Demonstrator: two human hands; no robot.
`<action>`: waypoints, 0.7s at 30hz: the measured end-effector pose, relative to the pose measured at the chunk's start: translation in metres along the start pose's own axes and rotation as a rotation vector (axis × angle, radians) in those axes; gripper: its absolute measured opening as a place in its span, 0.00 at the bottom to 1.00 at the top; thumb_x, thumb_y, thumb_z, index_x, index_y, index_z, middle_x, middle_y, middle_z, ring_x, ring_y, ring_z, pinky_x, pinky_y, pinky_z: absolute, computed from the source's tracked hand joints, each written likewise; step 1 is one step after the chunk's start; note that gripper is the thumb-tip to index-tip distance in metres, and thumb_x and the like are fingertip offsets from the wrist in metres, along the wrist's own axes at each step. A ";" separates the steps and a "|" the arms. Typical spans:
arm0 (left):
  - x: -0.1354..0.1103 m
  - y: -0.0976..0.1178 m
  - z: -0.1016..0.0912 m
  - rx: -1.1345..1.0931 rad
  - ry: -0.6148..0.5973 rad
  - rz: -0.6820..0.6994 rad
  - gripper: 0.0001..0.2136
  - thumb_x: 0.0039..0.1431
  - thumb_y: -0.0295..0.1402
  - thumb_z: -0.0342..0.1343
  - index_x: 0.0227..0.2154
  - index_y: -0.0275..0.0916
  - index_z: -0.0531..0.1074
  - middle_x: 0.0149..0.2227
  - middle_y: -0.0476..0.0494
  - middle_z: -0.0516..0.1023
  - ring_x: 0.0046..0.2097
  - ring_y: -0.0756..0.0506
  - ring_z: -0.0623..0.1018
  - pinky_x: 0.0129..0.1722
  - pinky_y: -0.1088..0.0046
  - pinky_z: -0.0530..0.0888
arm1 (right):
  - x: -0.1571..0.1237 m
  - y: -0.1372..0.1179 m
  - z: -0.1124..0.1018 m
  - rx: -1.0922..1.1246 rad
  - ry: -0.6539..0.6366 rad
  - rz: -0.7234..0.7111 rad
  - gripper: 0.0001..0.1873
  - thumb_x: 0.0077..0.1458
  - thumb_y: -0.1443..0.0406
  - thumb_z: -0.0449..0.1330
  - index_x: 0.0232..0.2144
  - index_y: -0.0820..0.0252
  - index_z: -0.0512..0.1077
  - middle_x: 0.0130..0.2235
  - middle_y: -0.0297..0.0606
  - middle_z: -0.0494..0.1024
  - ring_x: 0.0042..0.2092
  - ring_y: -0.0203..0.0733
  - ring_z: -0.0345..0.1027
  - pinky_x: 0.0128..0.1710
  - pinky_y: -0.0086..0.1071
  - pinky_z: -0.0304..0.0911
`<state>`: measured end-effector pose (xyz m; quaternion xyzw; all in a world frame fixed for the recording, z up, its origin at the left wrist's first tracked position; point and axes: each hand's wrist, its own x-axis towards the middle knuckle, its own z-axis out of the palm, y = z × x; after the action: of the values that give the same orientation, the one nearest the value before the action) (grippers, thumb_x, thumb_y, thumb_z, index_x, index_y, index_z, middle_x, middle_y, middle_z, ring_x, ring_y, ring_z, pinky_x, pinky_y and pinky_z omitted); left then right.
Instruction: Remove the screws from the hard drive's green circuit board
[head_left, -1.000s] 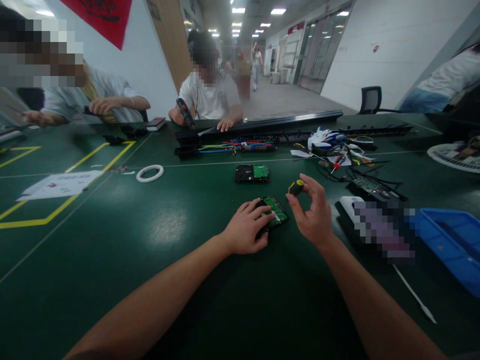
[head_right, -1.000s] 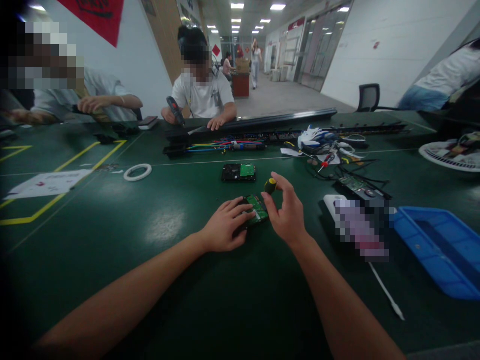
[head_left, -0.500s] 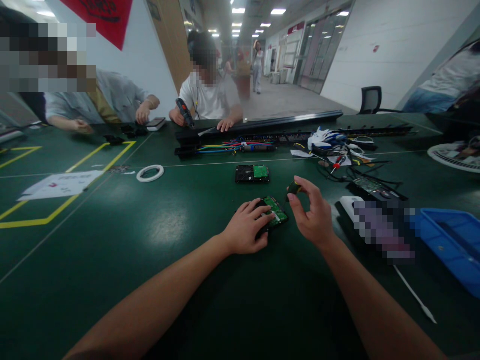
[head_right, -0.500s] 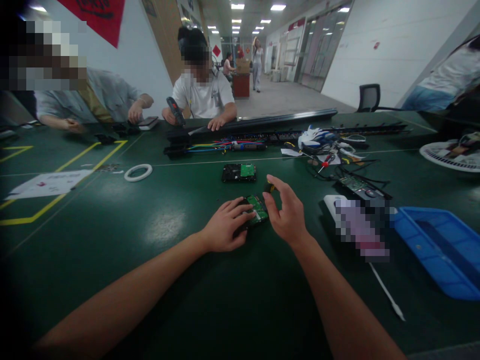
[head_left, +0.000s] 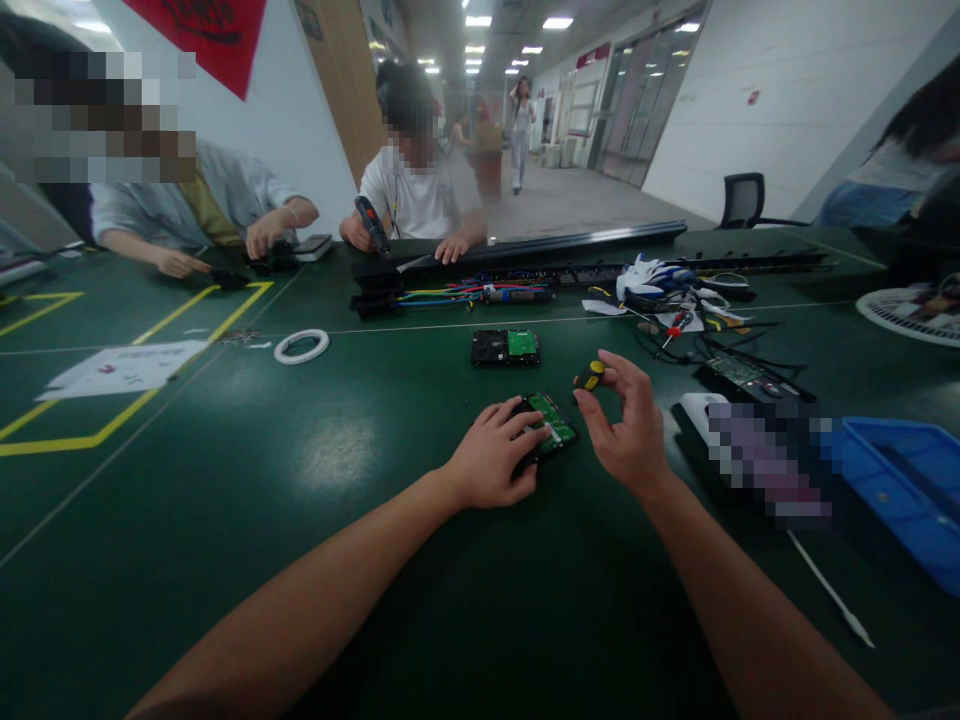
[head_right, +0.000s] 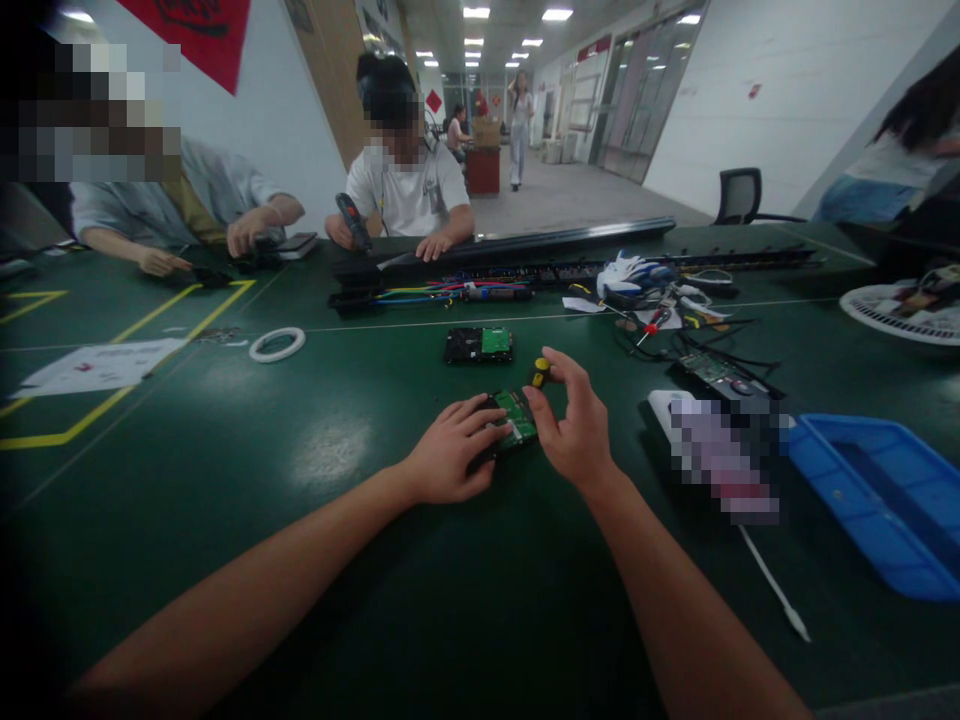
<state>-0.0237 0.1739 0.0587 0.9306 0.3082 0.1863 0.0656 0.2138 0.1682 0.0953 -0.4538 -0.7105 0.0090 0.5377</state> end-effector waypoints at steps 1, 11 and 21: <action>0.000 0.000 0.000 0.002 -0.001 0.000 0.29 0.63 0.41 0.57 0.66 0.43 0.68 0.69 0.39 0.68 0.75 0.26 0.57 0.70 0.40 0.62 | 0.000 0.001 0.000 0.009 0.000 0.002 0.32 0.65 0.63 0.64 0.67 0.44 0.62 0.59 0.41 0.77 0.52 0.50 0.79 0.56 0.52 0.77; 0.000 0.001 -0.002 0.000 -0.013 -0.003 0.29 0.64 0.42 0.57 0.66 0.42 0.68 0.69 0.40 0.68 0.75 0.26 0.57 0.70 0.40 0.62 | 0.000 0.000 -0.001 -0.031 0.009 -0.055 0.30 0.64 0.64 0.65 0.65 0.44 0.64 0.58 0.40 0.79 0.51 0.50 0.80 0.56 0.51 0.77; 0.001 -0.001 0.002 0.014 -0.003 0.004 0.29 0.63 0.41 0.57 0.66 0.42 0.68 0.69 0.39 0.69 0.74 0.26 0.58 0.70 0.41 0.62 | 0.001 -0.004 -0.002 -0.055 0.006 -0.058 0.28 0.65 0.65 0.63 0.66 0.49 0.65 0.58 0.43 0.79 0.56 0.51 0.78 0.59 0.51 0.74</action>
<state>-0.0230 0.1749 0.0569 0.9320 0.3074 0.1830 0.0590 0.2134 0.1656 0.0989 -0.4477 -0.7217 -0.0272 0.5272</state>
